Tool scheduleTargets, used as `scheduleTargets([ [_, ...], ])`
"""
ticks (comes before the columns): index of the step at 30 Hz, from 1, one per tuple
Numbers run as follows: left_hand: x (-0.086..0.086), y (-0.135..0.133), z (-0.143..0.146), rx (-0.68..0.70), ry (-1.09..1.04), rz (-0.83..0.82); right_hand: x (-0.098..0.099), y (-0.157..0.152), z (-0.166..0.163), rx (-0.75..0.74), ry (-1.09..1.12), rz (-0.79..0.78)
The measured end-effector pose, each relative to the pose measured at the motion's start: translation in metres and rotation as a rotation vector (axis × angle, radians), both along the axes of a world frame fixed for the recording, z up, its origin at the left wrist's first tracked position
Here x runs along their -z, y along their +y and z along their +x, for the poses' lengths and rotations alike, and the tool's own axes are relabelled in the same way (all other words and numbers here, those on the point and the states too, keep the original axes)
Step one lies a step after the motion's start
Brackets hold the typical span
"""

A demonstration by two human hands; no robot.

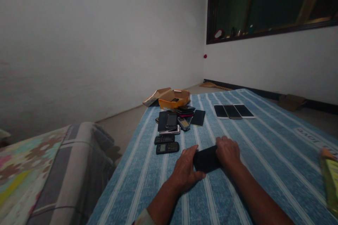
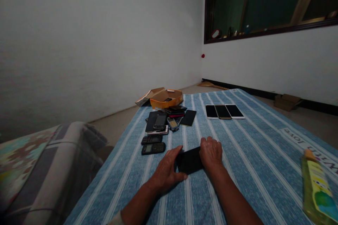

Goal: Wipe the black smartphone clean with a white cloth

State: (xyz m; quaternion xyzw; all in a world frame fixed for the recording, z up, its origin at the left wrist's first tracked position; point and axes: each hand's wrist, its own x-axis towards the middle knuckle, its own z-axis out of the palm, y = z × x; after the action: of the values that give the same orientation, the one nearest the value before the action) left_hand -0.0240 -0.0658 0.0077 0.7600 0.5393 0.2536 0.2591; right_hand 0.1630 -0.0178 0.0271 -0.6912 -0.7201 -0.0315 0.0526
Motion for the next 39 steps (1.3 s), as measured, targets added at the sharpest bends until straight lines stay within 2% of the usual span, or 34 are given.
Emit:
scheduleTargets([
  [20, -0.004, -0.001, 0.003, 0.005, -0.005, -0.024, 0.014, 0.009, 0.009, -0.008, 0.063, 0.061],
  [29, -0.005, -0.001, 0.003, 0.006, 0.013, -0.022, 0.006, 0.001, 0.011, 0.032, 0.054, -0.022],
  [39, -0.002, -0.001, 0.003, 0.001, 0.030, -0.033, 0.008, -0.012, 0.022, 0.027, 0.057, -0.081],
])
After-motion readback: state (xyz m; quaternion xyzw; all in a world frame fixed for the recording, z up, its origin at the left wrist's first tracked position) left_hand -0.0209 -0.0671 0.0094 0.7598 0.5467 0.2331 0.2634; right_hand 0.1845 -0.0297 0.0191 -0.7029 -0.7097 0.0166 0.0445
